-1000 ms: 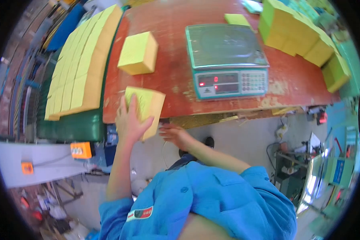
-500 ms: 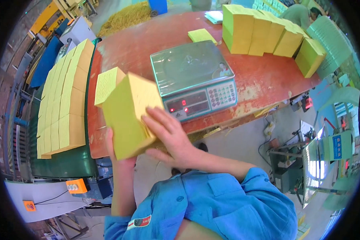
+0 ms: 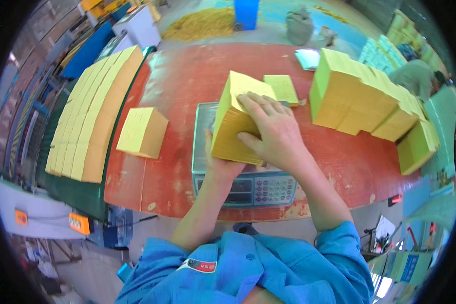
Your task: The recorder is weighing and adjusting stacks of yellow paper on a digital scale in a production facility.
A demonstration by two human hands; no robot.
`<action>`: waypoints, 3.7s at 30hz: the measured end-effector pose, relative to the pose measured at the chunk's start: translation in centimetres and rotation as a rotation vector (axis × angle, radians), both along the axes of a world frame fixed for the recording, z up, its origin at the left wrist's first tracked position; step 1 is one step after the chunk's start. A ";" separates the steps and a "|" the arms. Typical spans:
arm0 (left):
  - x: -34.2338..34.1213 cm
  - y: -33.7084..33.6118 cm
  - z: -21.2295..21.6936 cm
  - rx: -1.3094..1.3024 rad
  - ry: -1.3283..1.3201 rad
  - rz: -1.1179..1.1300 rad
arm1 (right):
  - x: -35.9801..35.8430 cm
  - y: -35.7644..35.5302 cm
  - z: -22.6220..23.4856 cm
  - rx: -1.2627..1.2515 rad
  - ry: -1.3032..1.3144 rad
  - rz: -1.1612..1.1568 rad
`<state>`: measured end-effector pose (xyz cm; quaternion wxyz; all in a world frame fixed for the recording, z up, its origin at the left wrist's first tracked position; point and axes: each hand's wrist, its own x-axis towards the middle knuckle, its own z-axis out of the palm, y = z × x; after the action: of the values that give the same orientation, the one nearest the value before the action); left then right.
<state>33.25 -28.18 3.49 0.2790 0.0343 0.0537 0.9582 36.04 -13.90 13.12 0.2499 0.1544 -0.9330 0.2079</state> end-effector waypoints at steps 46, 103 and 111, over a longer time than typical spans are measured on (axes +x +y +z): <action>15.1 -38.9 -7.8 -0.869 -0.015 0.302 | 10.0 -32.8 -14.5 -0.636 -0.451 0.030; -5.5 -5.5 16.1 -1.358 0.549 -0.101 | -3.7 3.3 -2.0 -1.280 -0.571 0.011; -5.3 -5.9 15.8 -1.409 0.563 -0.078 | -3.5 3.4 -2.5 -1.202 -0.489 -0.060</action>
<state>27.97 -34.04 19.27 0.2444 0.0930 0.7208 0.6420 32.59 -10.55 10.63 0.0790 -0.0905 -0.6878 0.7159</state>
